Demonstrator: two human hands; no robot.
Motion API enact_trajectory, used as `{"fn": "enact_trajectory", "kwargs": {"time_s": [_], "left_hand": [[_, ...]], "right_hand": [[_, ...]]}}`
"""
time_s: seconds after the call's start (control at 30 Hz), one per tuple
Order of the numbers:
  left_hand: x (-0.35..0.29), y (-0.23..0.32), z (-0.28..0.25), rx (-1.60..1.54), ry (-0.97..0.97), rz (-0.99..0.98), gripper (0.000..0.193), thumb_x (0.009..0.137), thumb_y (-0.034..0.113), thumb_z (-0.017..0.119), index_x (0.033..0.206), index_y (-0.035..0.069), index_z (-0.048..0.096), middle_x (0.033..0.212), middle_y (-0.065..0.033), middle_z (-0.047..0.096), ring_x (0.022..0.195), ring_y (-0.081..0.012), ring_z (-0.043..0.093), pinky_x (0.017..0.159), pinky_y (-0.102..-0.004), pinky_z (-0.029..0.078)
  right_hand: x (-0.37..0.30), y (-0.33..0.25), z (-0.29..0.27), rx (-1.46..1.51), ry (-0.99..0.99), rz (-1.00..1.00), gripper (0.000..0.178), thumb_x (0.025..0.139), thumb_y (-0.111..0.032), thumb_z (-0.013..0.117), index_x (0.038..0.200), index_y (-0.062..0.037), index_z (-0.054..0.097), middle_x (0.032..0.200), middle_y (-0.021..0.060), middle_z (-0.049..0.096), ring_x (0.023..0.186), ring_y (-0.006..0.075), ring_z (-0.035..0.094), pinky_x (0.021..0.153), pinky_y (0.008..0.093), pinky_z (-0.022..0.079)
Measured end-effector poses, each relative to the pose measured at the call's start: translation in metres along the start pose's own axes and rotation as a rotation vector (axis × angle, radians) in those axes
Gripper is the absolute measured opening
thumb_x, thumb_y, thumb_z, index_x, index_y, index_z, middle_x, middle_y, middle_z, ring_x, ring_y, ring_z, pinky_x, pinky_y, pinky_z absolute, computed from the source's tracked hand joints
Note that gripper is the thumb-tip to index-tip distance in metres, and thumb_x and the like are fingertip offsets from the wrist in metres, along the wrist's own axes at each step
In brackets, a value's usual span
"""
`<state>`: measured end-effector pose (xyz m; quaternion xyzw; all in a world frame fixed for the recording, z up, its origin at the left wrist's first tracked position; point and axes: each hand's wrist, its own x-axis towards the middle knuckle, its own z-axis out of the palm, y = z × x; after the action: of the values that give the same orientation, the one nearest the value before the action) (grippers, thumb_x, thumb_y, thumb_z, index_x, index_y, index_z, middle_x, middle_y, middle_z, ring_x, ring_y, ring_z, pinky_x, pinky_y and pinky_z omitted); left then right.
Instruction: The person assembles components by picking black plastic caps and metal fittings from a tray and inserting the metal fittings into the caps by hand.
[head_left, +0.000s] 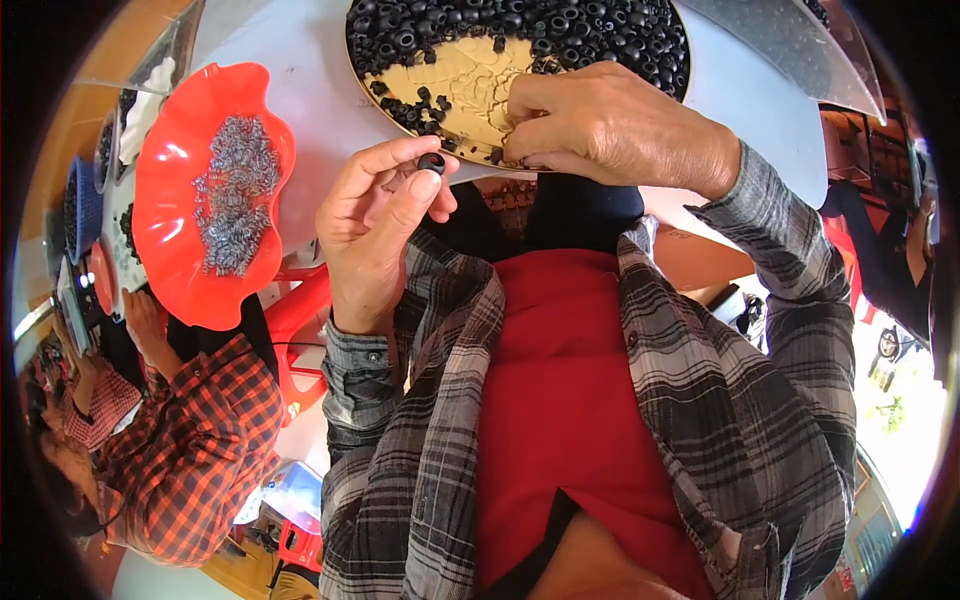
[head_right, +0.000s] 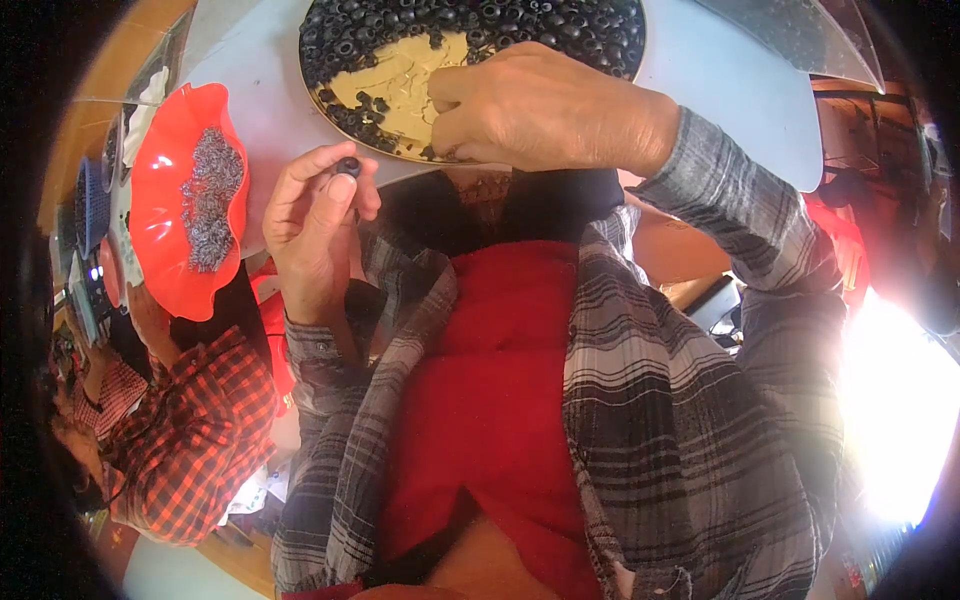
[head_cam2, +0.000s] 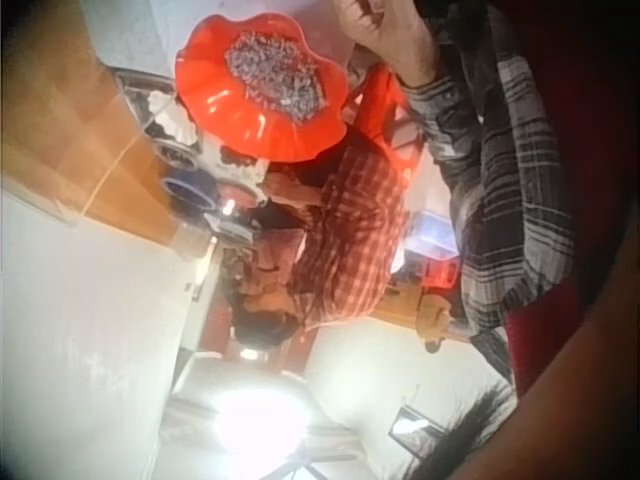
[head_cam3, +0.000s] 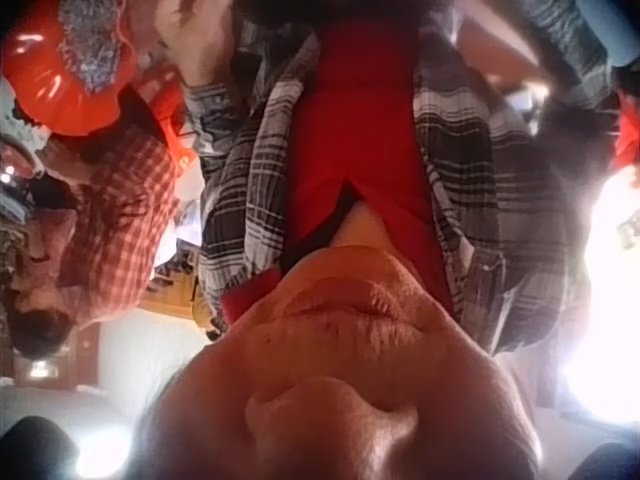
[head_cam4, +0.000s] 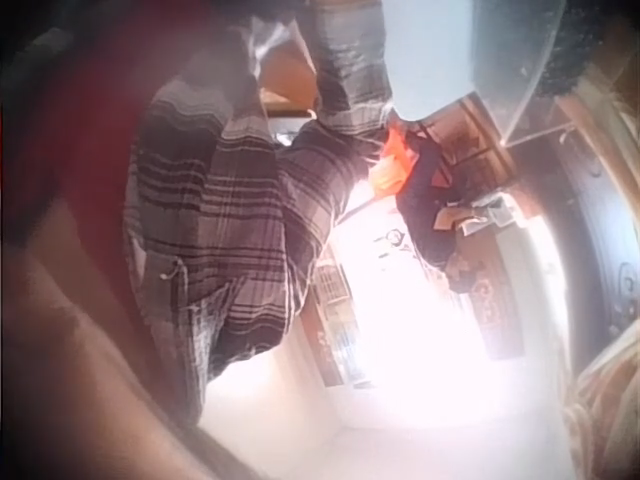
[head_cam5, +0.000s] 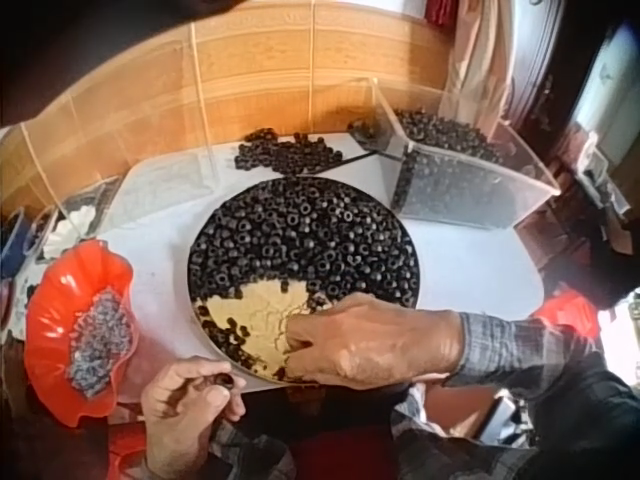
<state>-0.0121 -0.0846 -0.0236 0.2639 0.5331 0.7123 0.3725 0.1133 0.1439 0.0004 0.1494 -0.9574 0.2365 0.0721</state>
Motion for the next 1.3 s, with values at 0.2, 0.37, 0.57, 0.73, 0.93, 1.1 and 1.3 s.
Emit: {"fn": "enact_trajectory", "kwargs": {"time_s": [0.2,0.37,0.57,0.73,0.93,1.1,1.3], "left_hand": [[0.0,-0.001,-0.002,0.003,0.012,-0.015,0.029,0.093,0.005,0.064,0.12,-0.005,0.061,0.104,-0.0164,0.068,0.078,-0.0156,0.061,0.07,-0.0278,0.048],[0.0,0.001,-0.002,0.021,0.012,-0.025,0.029,0.093,0.004,0.063,0.12,-0.005,0.061,0.104,-0.017,0.068,0.079,-0.0154,0.061,0.071,-0.0278,0.048],[0.003,-0.001,0.012,0.005,-0.017,-0.051,0.026,0.094,0.002,0.062,0.119,-0.003,0.062,0.106,-0.0152,0.07,0.08,-0.0151,0.063,0.072,-0.0279,0.051],[0.009,-0.005,0.02,-0.018,-0.039,-0.009,0.025,0.095,0.0,0.064,0.119,-0.004,0.061,0.103,-0.0096,0.068,0.083,-0.0136,0.064,0.073,-0.0258,0.053],[0.011,-0.002,0.03,-0.018,-0.056,0.012,0.025,0.094,-0.003,0.065,0.118,-0.006,0.061,0.098,-0.0075,0.066,0.085,-0.0138,0.064,0.074,-0.0263,0.054],[0.015,-0.005,0.033,0.424,-0.068,0.368,0.023,0.085,-0.008,0.07,0.108,-0.003,0.068,0.094,-0.01,0.068,0.083,-0.0163,0.066,0.074,-0.0268,0.054],[0.007,-0.004,0.029,0.182,-0.207,0.231,0.024,0.086,-0.008,0.069,0.11,-0.003,0.068,0.1,-0.0116,0.066,0.081,-0.0157,0.066,0.072,-0.0254,0.054]], "right_hand": [[0.005,0.001,0.003,-0.002,-0.012,-0.023,0.01,0.086,-0.017,0.067,0.087,-0.0081,0.068,0.086,0.0085,0.059,0.074,0.0318,0.065,0.065,0.0421,0.052],[0.007,0.002,0.004,0.005,0.002,-0.005,0.012,0.086,-0.017,0.067,0.09,-0.0068,0.063,0.086,0.0097,0.06,0.074,0.0328,0.064,0.065,0.0429,0.052],[0.002,0.013,-0.001,0.125,0.128,0.136,0.017,0.084,-0.015,0.068,0.09,-0.0018,0.06,0.082,0.0129,0.06,0.074,0.0314,0.063,0.067,0.0389,0.051],[0.007,-0.008,-0.02,0.311,0.184,0.243,0.017,0.083,-0.013,0.073,0.093,-0.0014,0.066,0.085,0.0105,0.065,0.075,0.0238,0.065,0.068,0.0329,0.052],[0.008,-0.02,-0.028,0.456,0.186,0.243,0.017,0.085,-0.014,0.075,0.094,-0.0004,0.068,0.082,0.0069,0.066,0.071,0.0146,0.062,0.064,0.0273,0.05],[0.005,-0.023,-0.031,0.664,0.027,0.47,0.022,0.085,-0.018,0.077,0.09,0.0013,0.069,0.074,0.0044,0.065,0.071,0.0109,0.061,0.064,0.0265,0.049],[0.003,-0.018,-0.026,0.943,-0.162,0.659,0.023,0.082,-0.016,0.083,0.09,-0.0012,0.067,0.082,-0.0004,0.065,0.074,0.0058,0.059,0.067,0.0213,0.047]]}}
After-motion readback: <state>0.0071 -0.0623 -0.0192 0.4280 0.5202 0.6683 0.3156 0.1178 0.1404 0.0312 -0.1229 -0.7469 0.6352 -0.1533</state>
